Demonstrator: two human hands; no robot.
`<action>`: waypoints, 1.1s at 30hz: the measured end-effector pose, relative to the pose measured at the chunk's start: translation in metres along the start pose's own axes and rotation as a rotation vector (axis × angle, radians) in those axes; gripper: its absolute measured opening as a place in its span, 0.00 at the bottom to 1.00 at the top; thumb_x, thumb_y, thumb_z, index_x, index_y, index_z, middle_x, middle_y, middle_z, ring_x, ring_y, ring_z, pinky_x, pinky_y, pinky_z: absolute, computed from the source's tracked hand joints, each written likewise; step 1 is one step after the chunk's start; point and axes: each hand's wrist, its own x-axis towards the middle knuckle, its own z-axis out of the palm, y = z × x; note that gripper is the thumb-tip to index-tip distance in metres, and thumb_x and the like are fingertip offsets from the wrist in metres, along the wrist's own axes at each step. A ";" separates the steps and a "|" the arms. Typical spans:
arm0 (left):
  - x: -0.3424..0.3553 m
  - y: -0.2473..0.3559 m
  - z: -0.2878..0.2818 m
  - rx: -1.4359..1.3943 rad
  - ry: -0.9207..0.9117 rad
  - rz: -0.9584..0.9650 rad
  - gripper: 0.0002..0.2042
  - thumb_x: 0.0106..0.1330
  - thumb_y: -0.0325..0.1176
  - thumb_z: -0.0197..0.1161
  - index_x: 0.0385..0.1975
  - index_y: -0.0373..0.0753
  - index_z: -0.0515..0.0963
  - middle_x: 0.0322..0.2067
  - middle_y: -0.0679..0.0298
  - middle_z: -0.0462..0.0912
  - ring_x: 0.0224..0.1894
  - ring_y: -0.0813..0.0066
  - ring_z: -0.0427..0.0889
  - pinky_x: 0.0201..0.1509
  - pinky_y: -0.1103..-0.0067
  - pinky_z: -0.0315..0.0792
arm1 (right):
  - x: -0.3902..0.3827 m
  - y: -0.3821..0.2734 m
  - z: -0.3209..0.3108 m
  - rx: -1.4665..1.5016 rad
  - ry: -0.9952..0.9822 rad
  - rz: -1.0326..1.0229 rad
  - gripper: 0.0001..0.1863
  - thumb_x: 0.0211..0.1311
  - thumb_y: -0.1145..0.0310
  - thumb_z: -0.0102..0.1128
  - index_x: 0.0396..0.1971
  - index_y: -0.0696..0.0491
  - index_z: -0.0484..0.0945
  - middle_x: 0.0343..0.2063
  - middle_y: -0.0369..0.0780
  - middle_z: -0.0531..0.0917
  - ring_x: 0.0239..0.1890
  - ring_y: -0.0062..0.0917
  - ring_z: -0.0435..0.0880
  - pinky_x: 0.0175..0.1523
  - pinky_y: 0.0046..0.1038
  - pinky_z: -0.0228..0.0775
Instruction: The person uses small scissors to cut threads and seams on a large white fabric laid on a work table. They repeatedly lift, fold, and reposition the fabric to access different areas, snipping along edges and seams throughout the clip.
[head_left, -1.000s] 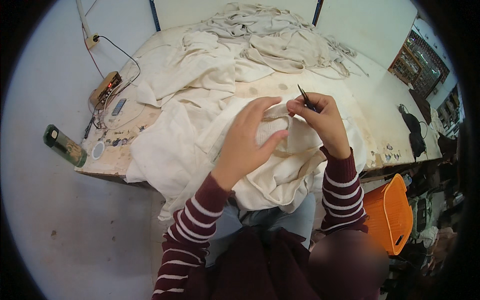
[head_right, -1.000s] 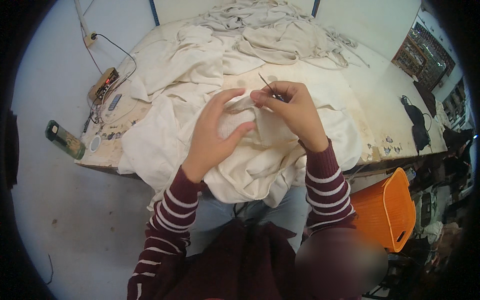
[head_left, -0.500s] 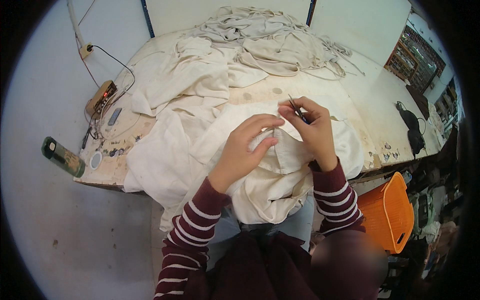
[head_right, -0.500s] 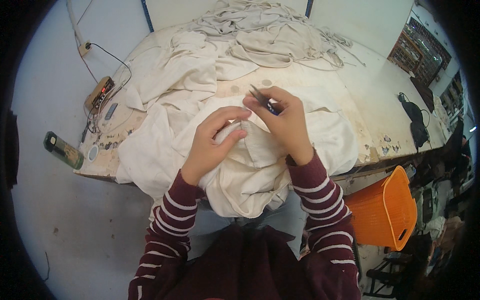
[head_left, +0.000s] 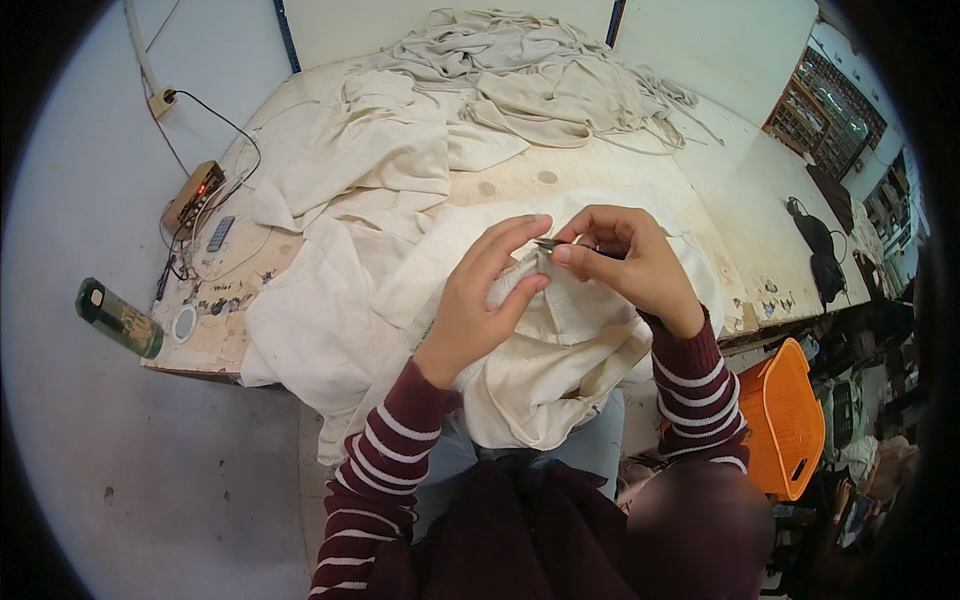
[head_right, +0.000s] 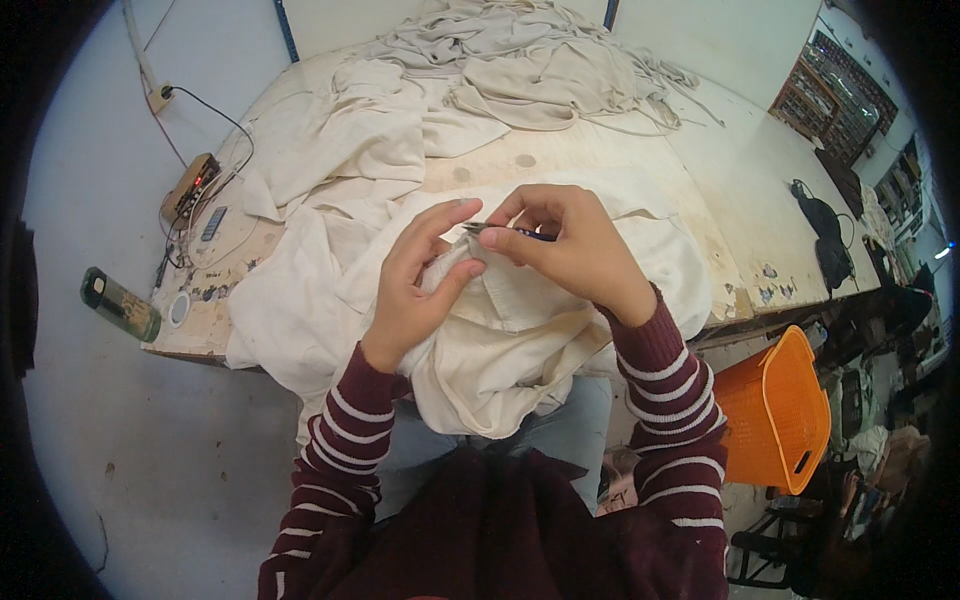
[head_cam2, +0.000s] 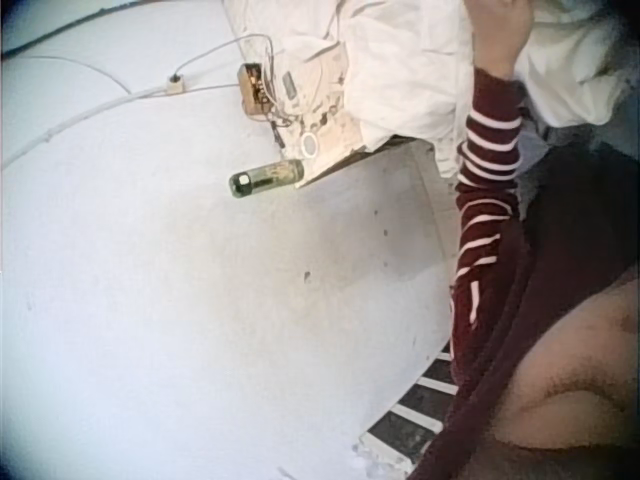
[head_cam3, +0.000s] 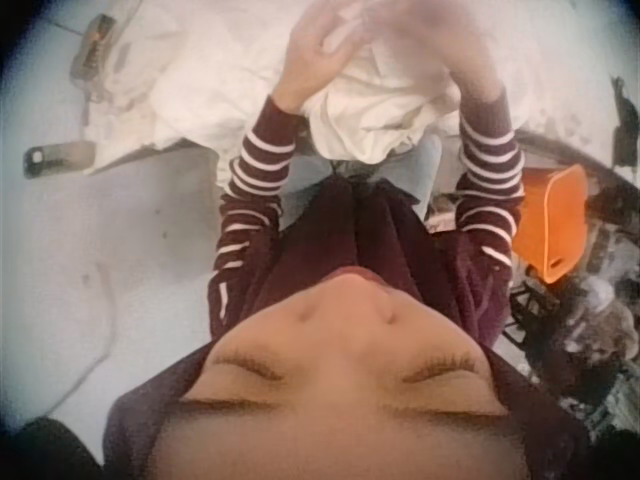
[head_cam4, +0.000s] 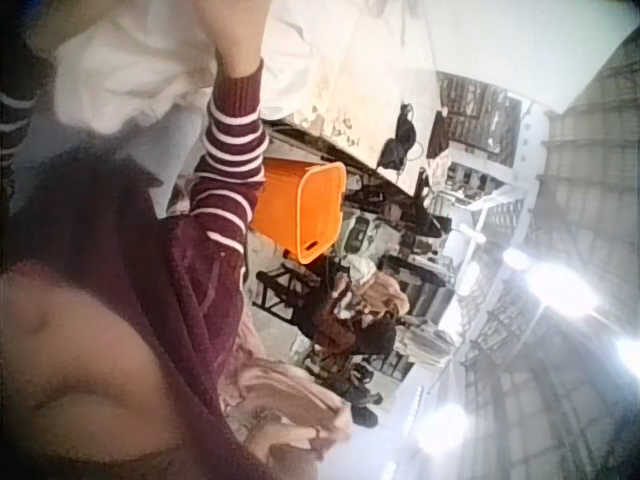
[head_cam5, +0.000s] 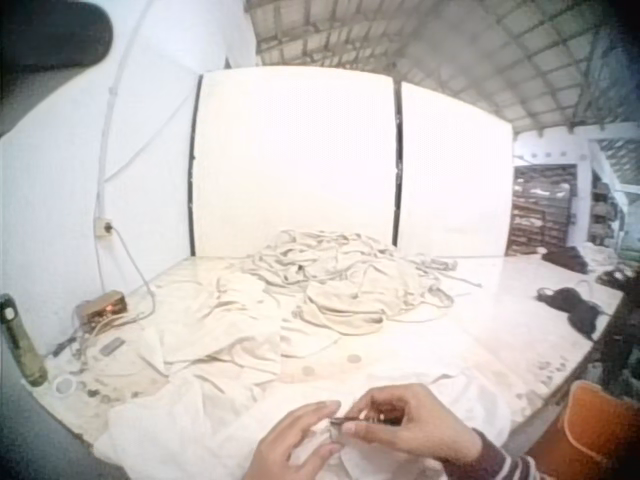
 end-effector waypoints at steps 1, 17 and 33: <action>0.000 0.000 -0.001 0.006 -0.003 -0.011 0.25 0.57 0.21 0.66 0.57 0.35 0.72 0.56 0.58 0.73 0.38 0.83 0.75 0.41 0.87 0.69 | 0.000 -0.001 -0.001 -0.021 -0.011 0.006 0.13 0.53 0.64 0.70 0.31 0.58 0.82 0.21 0.35 0.81 0.21 0.12 0.74 0.27 0.17 0.64; -0.002 -0.005 0.003 -0.010 0.031 -0.011 0.30 0.56 0.17 0.64 0.61 0.34 0.67 0.62 0.55 0.67 0.38 0.82 0.78 0.42 0.85 0.73 | -0.015 -0.016 -0.002 -0.282 0.109 -0.094 0.14 0.53 0.68 0.70 0.38 0.57 0.81 0.26 0.34 0.81 0.27 0.14 0.75 0.32 0.18 0.66; -0.002 -0.012 -0.001 -0.342 0.038 -0.305 0.30 0.58 0.18 0.64 0.62 0.31 0.62 0.61 0.57 0.67 0.44 0.82 0.77 0.47 0.85 0.74 | -0.008 0.010 0.004 -0.172 0.357 -0.271 0.10 0.53 0.79 0.65 0.37 0.56 0.80 0.31 0.36 0.82 0.30 0.14 0.78 0.36 0.17 0.69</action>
